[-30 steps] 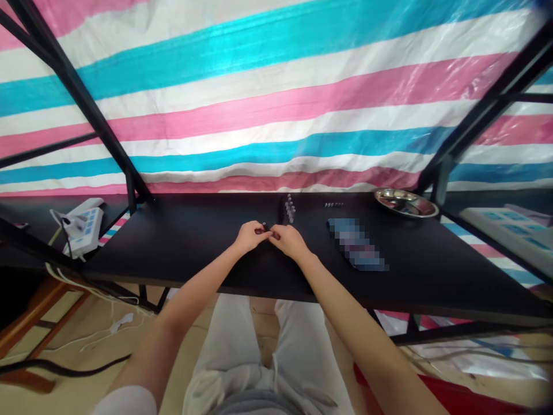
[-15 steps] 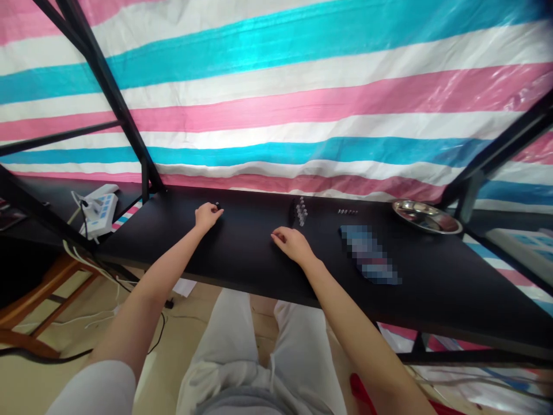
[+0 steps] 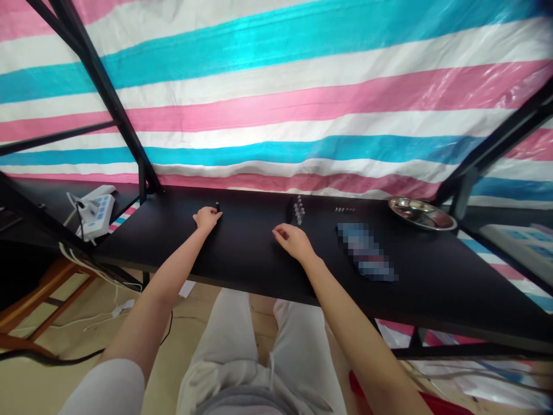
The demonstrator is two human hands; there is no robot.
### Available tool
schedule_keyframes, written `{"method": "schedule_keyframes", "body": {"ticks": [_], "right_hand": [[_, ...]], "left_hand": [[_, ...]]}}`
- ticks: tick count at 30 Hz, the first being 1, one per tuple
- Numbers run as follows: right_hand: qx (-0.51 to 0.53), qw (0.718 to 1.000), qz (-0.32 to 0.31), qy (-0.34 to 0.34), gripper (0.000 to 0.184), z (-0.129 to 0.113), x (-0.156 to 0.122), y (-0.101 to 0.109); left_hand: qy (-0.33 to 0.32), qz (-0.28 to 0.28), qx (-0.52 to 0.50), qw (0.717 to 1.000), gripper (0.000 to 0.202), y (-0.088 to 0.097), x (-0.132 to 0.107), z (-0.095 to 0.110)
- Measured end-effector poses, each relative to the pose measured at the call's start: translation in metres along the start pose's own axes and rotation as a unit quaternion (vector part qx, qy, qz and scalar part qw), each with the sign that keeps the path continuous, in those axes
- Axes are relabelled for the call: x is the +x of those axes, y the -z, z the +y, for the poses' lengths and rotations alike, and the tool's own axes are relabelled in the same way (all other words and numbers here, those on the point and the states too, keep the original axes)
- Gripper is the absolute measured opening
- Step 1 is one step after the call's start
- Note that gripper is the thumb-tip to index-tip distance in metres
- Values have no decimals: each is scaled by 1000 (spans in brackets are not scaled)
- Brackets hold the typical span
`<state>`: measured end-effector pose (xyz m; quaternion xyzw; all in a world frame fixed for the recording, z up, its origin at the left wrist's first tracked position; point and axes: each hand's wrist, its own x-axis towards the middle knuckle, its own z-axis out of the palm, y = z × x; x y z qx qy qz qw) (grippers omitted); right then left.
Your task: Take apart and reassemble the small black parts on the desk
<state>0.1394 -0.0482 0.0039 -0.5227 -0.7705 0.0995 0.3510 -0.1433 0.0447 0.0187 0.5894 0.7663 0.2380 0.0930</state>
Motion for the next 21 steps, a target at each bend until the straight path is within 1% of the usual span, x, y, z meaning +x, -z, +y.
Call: {"method": "schedule_keyframes", "body": {"ticks": [2,5,7,9,10,12,14,16,17,19,21], "right_hand": [[16,999,49,-2,23,0,-1,4],[18,985,164,-42,29,2,-2,12],[-2,969,230,-93,29,6,-2,18],[-25,954,258,-150,27,11,-1,22],[-37,950,255,-175,25,15,0,22],[-60,949,222,-217,21,21,1,21],[-87,949,175,-248,19,27,1,18],[-112,947,136,-268,18,30,1,14],[-122,947,121,-273,19,31,1,12],[-138,946,99,-275,20,32,1,11],[-150,947,78,-273,21,31,1,11]], "left_hand": [[0,-4,-6,1000,24,1,-1,0],[-7,-9,-18,1000,31,3,-5,0],[-6,23,-27,999,44,5,-11,1],[-14,85,-41,995,58,7,-19,5],[-26,116,-47,992,61,8,-24,8],[-74,154,-59,984,57,9,-36,15],[-143,158,-65,975,49,9,-51,23],[-236,143,-74,958,43,7,-66,34],[-292,127,-75,945,40,6,-74,40],[-395,78,-63,913,37,1,-88,53],[-465,20,-40,884,40,-7,-98,67]]}}
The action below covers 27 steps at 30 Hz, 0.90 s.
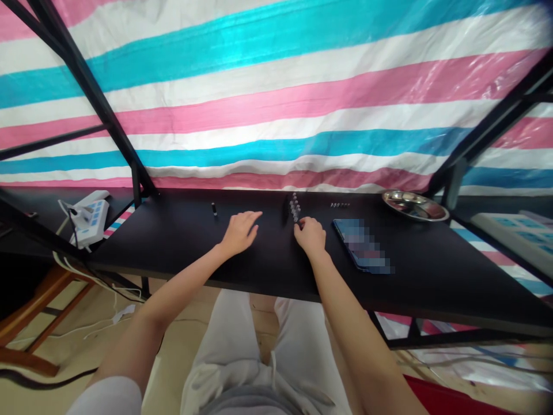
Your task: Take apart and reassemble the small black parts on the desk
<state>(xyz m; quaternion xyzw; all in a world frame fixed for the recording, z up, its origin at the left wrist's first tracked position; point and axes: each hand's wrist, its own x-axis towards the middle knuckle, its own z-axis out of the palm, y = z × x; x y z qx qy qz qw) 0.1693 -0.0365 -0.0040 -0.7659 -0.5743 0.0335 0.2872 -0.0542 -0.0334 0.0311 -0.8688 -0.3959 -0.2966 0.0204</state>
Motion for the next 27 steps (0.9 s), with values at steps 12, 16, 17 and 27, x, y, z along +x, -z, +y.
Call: {"method": "schedule_keyframes", "body": {"ticks": [12,16,17,27], "right_hand": [[-23,1000,6,18,24,0,3,-4],[-25,1000,-1,8,25,-1,6,-5],[-24,1000,-4,5,25,-1,7,-5],[25,999,1,-36,22,2,19,-11]], "left_hand": [[20,-70,57,996,48,-73,53,47],[3,-48,67,997,30,-76,58,44],[0,-45,64,997,25,-74,58,42],[64,41,-76,994,11,-40,41,-5]]}}
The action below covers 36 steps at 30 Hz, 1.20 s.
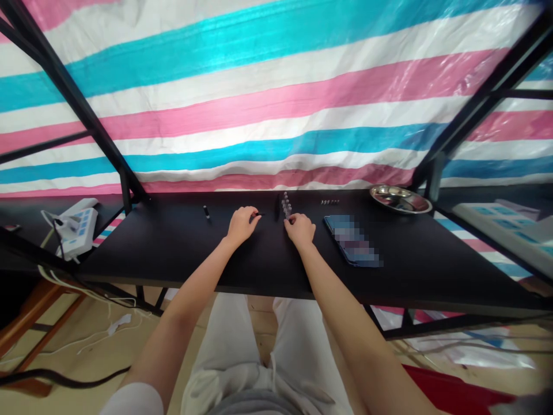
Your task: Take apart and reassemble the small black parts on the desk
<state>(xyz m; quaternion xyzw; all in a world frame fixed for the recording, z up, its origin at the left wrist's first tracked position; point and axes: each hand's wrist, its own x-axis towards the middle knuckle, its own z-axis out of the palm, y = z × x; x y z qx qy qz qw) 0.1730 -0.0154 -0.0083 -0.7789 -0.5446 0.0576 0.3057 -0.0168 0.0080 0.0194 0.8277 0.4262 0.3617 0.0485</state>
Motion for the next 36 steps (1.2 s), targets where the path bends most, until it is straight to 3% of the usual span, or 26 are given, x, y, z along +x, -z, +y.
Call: {"method": "schedule_keyframes", "body": {"ticks": [7,13,18,23,31,36], "right_hand": [[13,999,-39,-10,16,-5,-1,4],[-51,981,-99,158,14,-41,-9,8],[-83,969,-105,206,11,-65,-7,8],[-53,971,-100,212,11,-67,-16,5],[-8,983,-84,165,11,-58,-25,4],[-6,981,-82,175,11,-56,-26,3]], "left_hand": [[81,78,-78,991,12,1,-22,-21],[109,119,-122,979,11,4,-22,-24],[112,133,-129,976,10,4,-22,-24],[120,137,-128,975,11,3,-22,-25],[96,142,-148,974,10,7,-21,-18],[69,146,-143,977,13,7,-22,-18]]}}
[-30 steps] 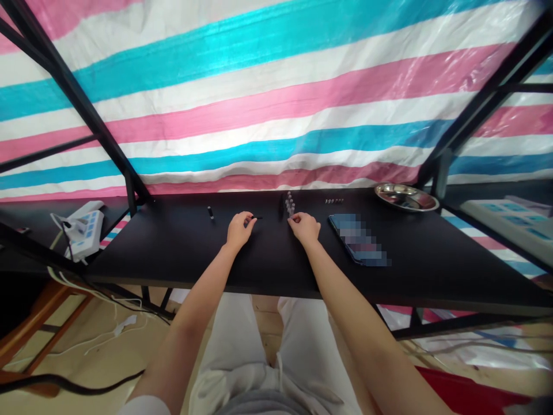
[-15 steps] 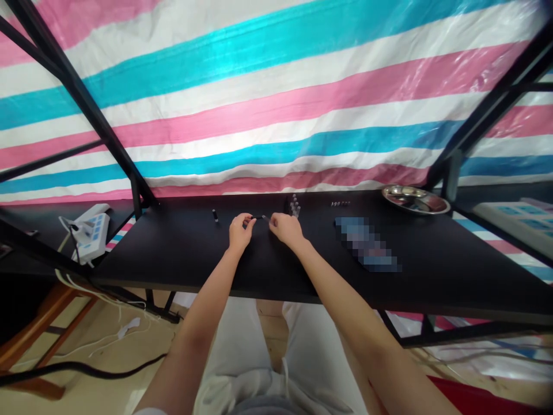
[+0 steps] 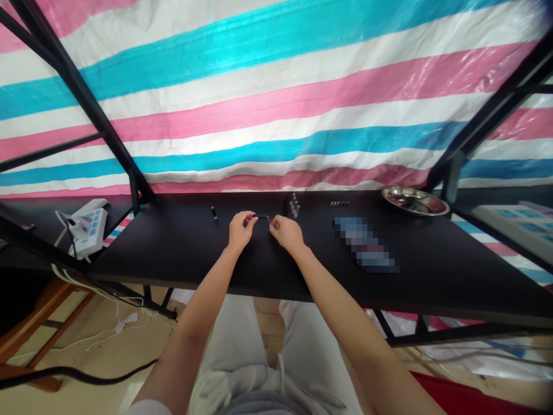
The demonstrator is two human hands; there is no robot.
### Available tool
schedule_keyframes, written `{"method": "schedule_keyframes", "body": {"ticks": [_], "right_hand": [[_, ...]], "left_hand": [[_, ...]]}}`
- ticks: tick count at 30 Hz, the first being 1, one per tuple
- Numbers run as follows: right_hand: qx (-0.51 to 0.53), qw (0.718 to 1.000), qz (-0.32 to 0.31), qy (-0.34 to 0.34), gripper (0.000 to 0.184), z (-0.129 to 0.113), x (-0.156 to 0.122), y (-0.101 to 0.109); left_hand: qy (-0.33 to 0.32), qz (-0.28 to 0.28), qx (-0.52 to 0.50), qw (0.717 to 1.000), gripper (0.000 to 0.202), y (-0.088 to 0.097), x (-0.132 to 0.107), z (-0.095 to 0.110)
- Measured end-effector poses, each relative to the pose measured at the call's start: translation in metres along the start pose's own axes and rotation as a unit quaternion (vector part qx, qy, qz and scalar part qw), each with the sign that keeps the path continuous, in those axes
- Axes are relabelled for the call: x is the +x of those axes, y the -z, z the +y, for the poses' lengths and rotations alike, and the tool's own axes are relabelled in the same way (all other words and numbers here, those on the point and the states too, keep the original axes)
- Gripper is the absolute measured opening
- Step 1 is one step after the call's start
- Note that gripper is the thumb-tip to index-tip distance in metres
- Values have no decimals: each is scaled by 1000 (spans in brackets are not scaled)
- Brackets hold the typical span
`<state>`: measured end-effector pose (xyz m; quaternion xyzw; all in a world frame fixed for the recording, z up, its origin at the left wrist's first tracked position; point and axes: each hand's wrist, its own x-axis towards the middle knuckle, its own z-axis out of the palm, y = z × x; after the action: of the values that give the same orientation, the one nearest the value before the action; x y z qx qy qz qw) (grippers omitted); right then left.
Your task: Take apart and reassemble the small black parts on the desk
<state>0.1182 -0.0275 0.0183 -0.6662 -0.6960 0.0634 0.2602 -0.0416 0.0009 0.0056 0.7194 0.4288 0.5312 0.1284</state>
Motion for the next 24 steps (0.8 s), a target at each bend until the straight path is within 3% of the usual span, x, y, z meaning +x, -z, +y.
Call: {"method": "schedule_keyframes", "body": {"ticks": [4,11,17,24], "right_hand": [[-3,1000,1,5,9,-2,-2,2],[1,1000,-1,-7,8,-2,-2,2],[17,1000,0,-3,8,2,-1,-2],[66,996,-14,63,8,1,-2,-4]], "left_hand": [[-39,-5,3,999,21,1,-1,4],[-97,-70,12,993,38,4,-6,11],[-49,-124,-18,991,29,2,-5,11],[20,-110,-65,992,18,-3,-2,4]]}}
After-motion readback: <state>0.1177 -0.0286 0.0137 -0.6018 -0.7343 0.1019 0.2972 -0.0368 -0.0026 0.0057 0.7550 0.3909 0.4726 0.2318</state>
